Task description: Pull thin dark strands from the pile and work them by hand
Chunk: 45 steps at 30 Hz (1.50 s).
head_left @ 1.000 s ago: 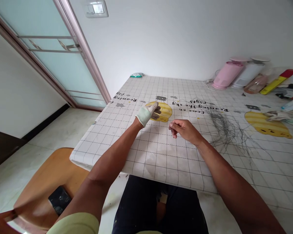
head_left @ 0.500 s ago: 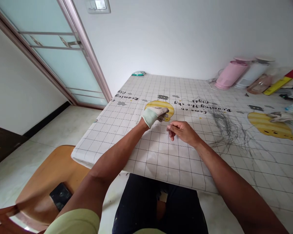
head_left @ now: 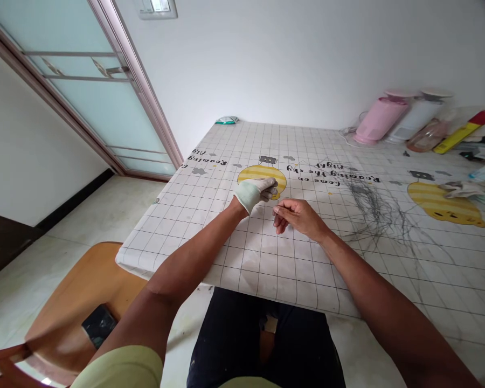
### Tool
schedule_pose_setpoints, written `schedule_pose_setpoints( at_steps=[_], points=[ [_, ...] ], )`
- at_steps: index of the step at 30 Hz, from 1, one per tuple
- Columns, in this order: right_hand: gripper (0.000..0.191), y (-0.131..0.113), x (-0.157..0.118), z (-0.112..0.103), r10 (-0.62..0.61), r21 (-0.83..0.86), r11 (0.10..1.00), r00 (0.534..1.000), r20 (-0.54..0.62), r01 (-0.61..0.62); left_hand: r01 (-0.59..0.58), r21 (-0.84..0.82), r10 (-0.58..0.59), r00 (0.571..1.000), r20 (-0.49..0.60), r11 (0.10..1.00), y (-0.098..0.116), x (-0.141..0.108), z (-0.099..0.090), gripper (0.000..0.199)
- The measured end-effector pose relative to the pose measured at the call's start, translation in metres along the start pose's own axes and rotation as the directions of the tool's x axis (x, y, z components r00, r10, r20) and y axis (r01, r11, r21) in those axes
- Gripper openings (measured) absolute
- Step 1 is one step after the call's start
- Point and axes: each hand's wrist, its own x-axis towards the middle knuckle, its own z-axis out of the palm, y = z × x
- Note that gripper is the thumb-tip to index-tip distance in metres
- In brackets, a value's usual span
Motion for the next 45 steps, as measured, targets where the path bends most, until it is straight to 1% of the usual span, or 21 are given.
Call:
schedule_pose_setpoints(
  at_steps=[4, 8, 13, 15, 17, 19, 21, 24, 27, 31, 34, 37, 39, 42, 44, 45],
  points=[
    [0.046, 0.001, 0.000, -0.005, -0.011, -0.046, 0.999, 0.998, -0.069, 0.008, -0.034, 0.070, 0.034, 0.999, -0.008, 0.997, 0.008, -0.010, 0.004, 0.019],
    [0.042, 0.003, 0.000, -0.009, -0.043, -0.083, 0.996, 0.992, -0.116, 0.034, -0.045, 0.147, 0.053, 0.998, -0.045, 0.988, 0.009, -0.011, 0.009, 0.019],
    [0.043, 0.008, 0.002, -0.002, -0.078, -0.302, 0.953, 0.970, -0.232, 0.004, 0.014, 0.135, -0.005, 0.998, -0.065, 0.991, 0.006, -0.007, 0.013, 0.023],
    [0.044, 0.010, 0.003, 0.001, -0.091, -0.357, 0.934, 0.957, -0.277, -0.015, 0.027, 0.132, -0.016, 0.996, -0.085, 0.991, 0.005, -0.006, 0.014, 0.025],
    [0.045, 0.014, 0.006, 0.004, -0.114, -0.405, 0.914, 0.939, -0.325, -0.029, 0.032, 0.122, -0.022, 0.996, -0.082, 0.992, 0.004, -0.005, 0.015, 0.027],
    [0.047, 0.018, 0.008, 0.006, -0.168, -0.464, 0.886, 0.918, -0.360, -0.020, 0.024, 0.097, -0.019, 0.999, -0.050, 0.995, 0.002, -0.005, 0.016, 0.031],
    [0.050, 0.021, 0.011, 0.007, -0.247, -0.536, 0.844, 0.897, -0.367, 0.013, 0.002, 0.072, 0.000, 1.000, -0.031, 0.997, 0.001, -0.005, 0.018, 0.033],
    [0.049, 0.024, 0.015, 0.008, -0.353, -0.645, 0.763, 0.864, -0.358, 0.044, -0.021, 0.072, 0.025, 0.998, -0.055, 0.997, -0.001, -0.006, 0.020, 0.029],
    [0.045, 0.024, 0.017, 0.009, -0.404, -0.704, 0.709, 0.849, -0.340, 0.055, -0.014, 0.073, 0.019, 0.997, -0.073, 0.997, -0.004, -0.006, 0.021, 0.026],
    [0.045, 0.023, 0.016, 0.007, -0.409, -0.711, 0.700, 0.856, -0.315, 0.073, -0.024, 0.028, 0.026, 0.998, -0.065, 0.999, -0.005, -0.006, 0.019, 0.024],
    [0.046, 0.023, 0.013, 0.003, -0.390, -0.675, 0.729, 0.880, -0.271, 0.115, -0.002, 0.022, 0.003, 0.999, -0.032, 1.000, -0.002, -0.006, 0.014, 0.023],
    [0.049, 0.021, 0.009, 0.001, -0.351, -0.627, 0.768, 0.905, -0.241, 0.130, 0.003, 0.060, 0.000, 0.999, -0.047, 0.998, 0.002, -0.004, 0.009, 0.021],
    [0.048, 0.018, 0.006, 0.002, -0.291, -0.573, 0.812, 0.926, -0.241, 0.106, -0.008, 0.059, 0.010, 0.999, -0.040, 0.998, 0.003, -0.002, 0.004, 0.020],
    [0.042, 0.013, 0.003, 0.005, -0.148, -0.430, 0.902, 0.960, -0.238, 0.033, 0.017, 0.052, -0.017, 1.000, 0.001, 0.999, 0.001, 0.003, -0.003, 0.022],
    [0.041, 0.011, 0.002, 0.005, -0.094, -0.360, 0.933, 0.965, -0.244, 0.000, 0.024, 0.065, -0.025, 1.000, 0.014, 0.998, -0.002, 0.006, -0.009, 0.028],
    [0.041, 0.010, 0.003, 0.005, -0.089, -0.343, 0.939, 0.965, -0.248, -0.001, 0.022, 0.077, -0.023, 1.000, 0.005, 0.997, -0.003, 0.007, -0.012, 0.035]
  ],
)
